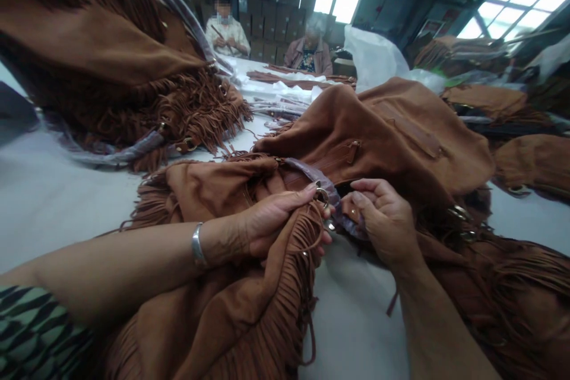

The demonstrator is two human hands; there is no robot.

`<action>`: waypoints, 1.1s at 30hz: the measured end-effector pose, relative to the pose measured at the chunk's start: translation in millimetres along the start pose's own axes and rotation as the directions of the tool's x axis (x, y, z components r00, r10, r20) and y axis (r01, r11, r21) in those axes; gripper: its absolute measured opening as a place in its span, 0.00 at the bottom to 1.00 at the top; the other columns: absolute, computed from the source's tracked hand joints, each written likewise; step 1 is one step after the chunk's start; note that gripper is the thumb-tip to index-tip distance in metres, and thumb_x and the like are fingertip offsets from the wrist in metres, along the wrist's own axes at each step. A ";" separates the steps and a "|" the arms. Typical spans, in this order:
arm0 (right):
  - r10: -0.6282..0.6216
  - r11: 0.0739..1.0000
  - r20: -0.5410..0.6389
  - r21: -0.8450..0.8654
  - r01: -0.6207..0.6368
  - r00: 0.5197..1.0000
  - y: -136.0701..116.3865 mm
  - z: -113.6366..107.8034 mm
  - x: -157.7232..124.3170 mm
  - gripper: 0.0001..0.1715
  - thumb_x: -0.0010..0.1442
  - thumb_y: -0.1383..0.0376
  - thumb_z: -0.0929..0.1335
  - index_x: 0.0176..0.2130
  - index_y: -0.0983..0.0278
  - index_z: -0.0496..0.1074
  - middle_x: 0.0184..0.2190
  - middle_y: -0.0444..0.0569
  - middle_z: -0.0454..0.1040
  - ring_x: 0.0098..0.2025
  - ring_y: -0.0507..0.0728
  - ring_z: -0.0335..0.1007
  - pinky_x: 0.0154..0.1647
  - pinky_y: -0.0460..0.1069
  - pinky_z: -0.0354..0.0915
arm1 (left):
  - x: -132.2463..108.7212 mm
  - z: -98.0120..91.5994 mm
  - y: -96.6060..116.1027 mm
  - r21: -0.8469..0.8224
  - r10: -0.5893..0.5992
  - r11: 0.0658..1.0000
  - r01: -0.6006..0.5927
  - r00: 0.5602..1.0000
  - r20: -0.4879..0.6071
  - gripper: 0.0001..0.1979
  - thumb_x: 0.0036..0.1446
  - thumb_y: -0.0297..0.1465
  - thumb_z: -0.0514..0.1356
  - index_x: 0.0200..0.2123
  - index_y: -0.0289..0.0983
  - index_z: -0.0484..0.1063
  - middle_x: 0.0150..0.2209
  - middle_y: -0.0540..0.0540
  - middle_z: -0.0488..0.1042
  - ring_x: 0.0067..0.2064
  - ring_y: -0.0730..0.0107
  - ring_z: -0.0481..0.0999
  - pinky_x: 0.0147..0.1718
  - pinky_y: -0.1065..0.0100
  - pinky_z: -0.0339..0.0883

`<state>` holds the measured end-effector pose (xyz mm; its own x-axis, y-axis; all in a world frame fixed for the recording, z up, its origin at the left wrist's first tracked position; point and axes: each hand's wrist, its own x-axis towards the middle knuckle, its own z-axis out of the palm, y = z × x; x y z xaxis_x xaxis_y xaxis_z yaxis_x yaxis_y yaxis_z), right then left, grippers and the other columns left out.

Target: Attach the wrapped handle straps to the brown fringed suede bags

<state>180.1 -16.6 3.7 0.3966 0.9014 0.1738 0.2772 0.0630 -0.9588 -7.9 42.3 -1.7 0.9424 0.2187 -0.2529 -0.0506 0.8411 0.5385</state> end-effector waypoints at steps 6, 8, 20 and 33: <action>-0.223 0.925 0.031 -0.307 0.222 0.974 0.1 4.1 -10.5 0.09 0.56 0.64 0.69 0.39 0.62 0.69 0.35 0.48 0.74 0.28 0.52 0.72 0.30 0.47 0.67 | -1.8 11.4 -6.4 0.228 0.160 0.962 -0.149 0.987 -0.026 0.19 0.55 0.43 0.61 0.37 0.31 0.68 0.25 0.41 0.74 0.24 0.67 0.75 0.25 0.69 0.69; -0.218 0.929 0.036 -0.299 0.219 0.975 -1.8 5.7 -13.6 0.08 0.56 0.64 0.69 0.39 0.62 0.69 0.33 0.47 0.74 0.25 0.52 0.70 0.26 0.47 0.65 | -1.5 12.1 -7.9 0.264 0.142 0.956 -0.131 0.989 -0.025 0.20 0.52 0.43 0.63 0.35 0.30 0.69 0.24 0.41 0.74 0.23 0.68 0.74 0.24 0.71 0.69; 0.009 0.948 0.575 -0.266 0.176 0.818 -29.5 -26.7 -9.0 0.11 0.57 0.59 0.69 0.30 0.66 0.75 0.25 0.44 0.71 0.25 0.50 0.63 0.25 0.44 0.58 | -5.1 11.7 -12.1 0.261 0.216 0.944 -0.200 0.976 -0.033 0.17 0.57 0.42 0.60 0.35 0.31 0.71 0.26 0.42 0.74 0.25 0.70 0.74 0.27 0.71 0.69; -0.002 0.952 0.482 -0.267 0.149 0.876 -31.2 -41.8 -12.0 0.17 0.55 0.54 0.70 0.28 0.66 0.79 0.26 0.49 0.75 0.29 0.56 0.69 0.26 0.47 0.62 | -6.8 14.2 -8.4 0.251 0.183 0.955 -0.157 0.980 -0.083 0.19 0.55 0.43 0.60 0.37 0.31 0.71 0.26 0.41 0.75 0.24 0.67 0.74 0.25 0.69 0.69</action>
<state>203.2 -47.3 41.0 -0.0743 0.9962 0.0458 0.5563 0.0795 -0.8272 -9.1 26.7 6.9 0.8867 0.4088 -0.2159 -0.1133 0.6448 0.7559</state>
